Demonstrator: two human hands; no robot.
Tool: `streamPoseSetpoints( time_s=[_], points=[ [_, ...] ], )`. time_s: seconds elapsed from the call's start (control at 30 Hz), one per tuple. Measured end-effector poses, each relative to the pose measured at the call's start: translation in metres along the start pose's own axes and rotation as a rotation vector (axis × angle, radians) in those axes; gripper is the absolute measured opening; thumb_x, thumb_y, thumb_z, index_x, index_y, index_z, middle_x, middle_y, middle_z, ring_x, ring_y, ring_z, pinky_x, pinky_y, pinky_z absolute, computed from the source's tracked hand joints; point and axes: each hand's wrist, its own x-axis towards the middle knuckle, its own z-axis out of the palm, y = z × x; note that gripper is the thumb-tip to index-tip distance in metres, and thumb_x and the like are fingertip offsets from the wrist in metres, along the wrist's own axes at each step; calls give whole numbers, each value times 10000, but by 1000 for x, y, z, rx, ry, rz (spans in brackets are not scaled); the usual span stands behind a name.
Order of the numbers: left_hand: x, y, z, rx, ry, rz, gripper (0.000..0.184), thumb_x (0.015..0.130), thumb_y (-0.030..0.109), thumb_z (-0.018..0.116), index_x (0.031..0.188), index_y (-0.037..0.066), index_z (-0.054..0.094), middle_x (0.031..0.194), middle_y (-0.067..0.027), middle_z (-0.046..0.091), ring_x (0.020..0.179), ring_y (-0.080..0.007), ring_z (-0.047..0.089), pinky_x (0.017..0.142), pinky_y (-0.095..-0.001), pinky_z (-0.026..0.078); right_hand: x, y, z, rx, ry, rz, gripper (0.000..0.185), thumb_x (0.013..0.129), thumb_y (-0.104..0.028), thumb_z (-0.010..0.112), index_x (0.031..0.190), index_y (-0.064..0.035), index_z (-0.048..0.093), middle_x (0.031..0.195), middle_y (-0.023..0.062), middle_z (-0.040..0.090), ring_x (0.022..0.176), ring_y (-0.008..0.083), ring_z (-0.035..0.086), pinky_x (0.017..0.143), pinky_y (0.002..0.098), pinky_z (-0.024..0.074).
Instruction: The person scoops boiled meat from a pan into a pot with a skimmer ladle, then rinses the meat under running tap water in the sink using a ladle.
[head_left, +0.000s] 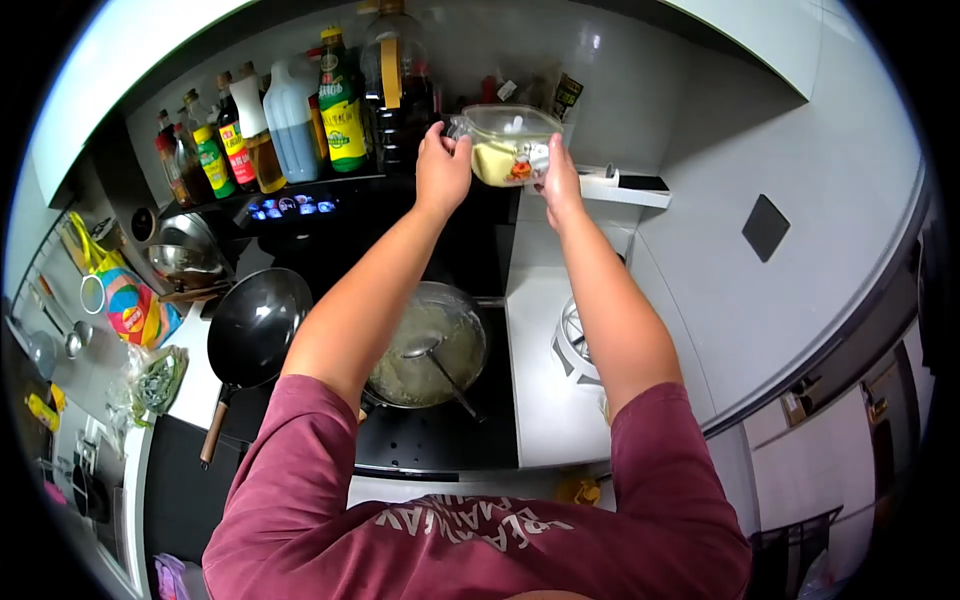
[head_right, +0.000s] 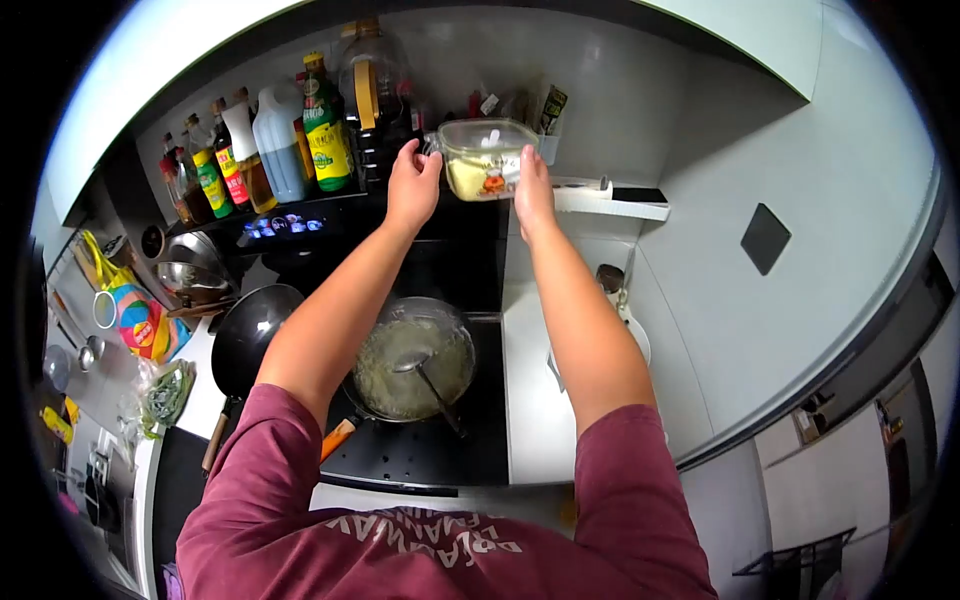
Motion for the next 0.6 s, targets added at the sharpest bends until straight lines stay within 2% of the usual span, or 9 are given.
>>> streamPoseSetpoints(
  time_s=[0.07, 0.17, 0.27, 0.33, 0.37, 0.4, 0.47, 0.53, 0.6],
  points=[
    [-6, 16, 5, 53, 91, 3, 487, 895, 306, 606, 1221, -48, 527, 886, -102, 593, 845, -206, 573, 801, -308, 460, -2, -2, -2, 93, -5, 9, 703, 923, -605, 412, 1415, -110, 333, 1334, 91, 480, 1167, 233, 505, 954, 376, 395],
    [-5, 6, 21, 127, 244, 99, 423, 908, 344, 594, 1091, -38, 598, 966, -164, 580, 921, -284, 568, 856, -351, 448, 5, 8, -10, 150, -13, -25, 672, 925, -584, 437, 1382, -96, 363, 1287, 95, 504, 1121, 211, 524, 902, 350, 426],
    [-8, 23, 15, 114, 108, 0, 404, 916, 368, 587, 993, -28, 624, 905, -169, 616, 864, -281, 592, 804, -350, 467, 16, 17, -14, 202, -2, -94, 656, 928, -562, 458, 1357, -72, 379, 1274, 110, 507, 1125, 212, 521, 915, 359, 427],
    [-14, 32, 8, -33, -4, -85, 427, 929, 394, 563, 935, -31, 598, 824, -163, 642, 770, -272, 616, 725, -348, 478, -2, 13, -16, 216, 11, -117, 659, 931, -549, 465, 1356, -54, 375, 1281, 122, 500, 1155, 225, 509, 951, 382, 416],
    [-17, 32, 2, -13, -43, -78, 434, 932, 401, 556, 926, -31, 593, 808, -158, 644, 749, -267, 616, 711, -346, 477, -15, 8, -19, 270, -40, -103, 760, 947, -492, 471, 1434, 36, 225, 1478, 182, 296, 1376, 247, 272, 1117, 353, 205],
    [-22, 33, -6, 6, -81, -74, 442, 936, 409, 549, 917, -32, 588, 792, -153, 646, 727, -262, 617, 696, -344, 476, -31, 3, -19, 285, -51, -107, 769, 944, -493, 476, 1437, 36, 215, 1479, 179, 295, 1378, 245, 268, 1118, 351, 204],
    [-42, 50, -34, -114, -166, -148, 454, 937, 429, 541, 881, -20, 579, 749, -106, 617, 698, -192, 569, 673, -326, 460, -63, 2, -17, 312, -75, -110, 787, 940, -494, 486, 1443, 35, 193, 1480, 174, 294, 1382, 242, 259, 1119, 348, 202],
    [-62, 52, -65, -242, -249, -280, 459, 937, 443, 538, 865, -9, 578, 719, -74, 591, 681, -154, 536, 652, -313, 450, -94, 10, -7, 365, -102, -52, 798, 934, -493, 507, 1453, 16, 177, 1454, 155, 328, 1339, 230, 326, 1092, 370, 253],
    [-89, 44, -97, -179, -173, -272, 487, 943, 474, 508, 763, 24, 546, 663, -25, 529, 640, -99, 479, 601, -277, 413, -136, 18, 9, 397, -163, 30, 795, 932, -495, 511, 1455, 4, 178, 1433, 145, 353, 1309, 219, 366, 1070, 377, 288]
  ],
)
